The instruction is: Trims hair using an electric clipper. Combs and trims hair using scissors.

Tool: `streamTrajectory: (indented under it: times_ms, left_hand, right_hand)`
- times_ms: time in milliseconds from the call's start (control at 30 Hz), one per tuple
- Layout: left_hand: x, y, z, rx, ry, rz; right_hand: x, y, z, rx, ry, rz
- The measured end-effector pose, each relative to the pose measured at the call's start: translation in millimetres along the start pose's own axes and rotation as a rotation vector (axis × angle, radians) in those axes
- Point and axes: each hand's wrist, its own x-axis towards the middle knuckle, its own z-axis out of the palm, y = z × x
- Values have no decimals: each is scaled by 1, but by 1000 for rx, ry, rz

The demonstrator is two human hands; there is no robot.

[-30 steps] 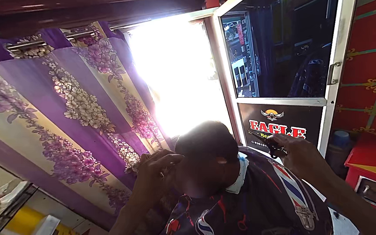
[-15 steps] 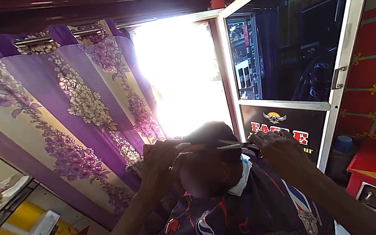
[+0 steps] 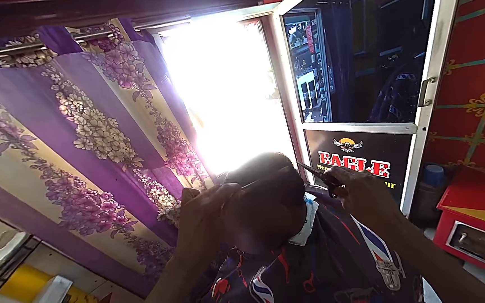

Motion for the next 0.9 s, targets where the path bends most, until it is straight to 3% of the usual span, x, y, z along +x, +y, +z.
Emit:
streamTrajectory:
  times_ms: [133, 200, 333, 400, 533, 633, 733, 800, 900]
  left_hand:
    - [1, 8, 4, 91, -129, 215]
    - [1, 4, 3, 25, -99, 296]
    - [2, -27, -19, -104, 68, 133]
    - [-2, -39, -19, -88, 46, 73]
    - [-25, -35, 6, -46, -49, 115]
    - [-46, -26, 18, -116, 26, 156]
    - [-75, -19, 17, -220, 269, -49]
    - [-101, -12, 21, -170, 374, -200]
    - [-137, 2, 36, -60, 277, -252]
  right_hand:
    - [-16, 16, 7, 2, 3, 34]
    - [-24, 21, 7, 1, 11, 59]
    - [-42, 37, 6, 33, 32, 107]
    - [-49, 44, 9, 29, 24, 125]
    - [-53, 43, 14, 20, 17, 118]
    - [-60, 34, 16, 298, 10, 136]
    - [-77, -5, 13, 864, 17, 225]
    - [-95, -42, 8, 1082, -62, 249]
    - [-118, -85, 10, 1218, -263, 277]
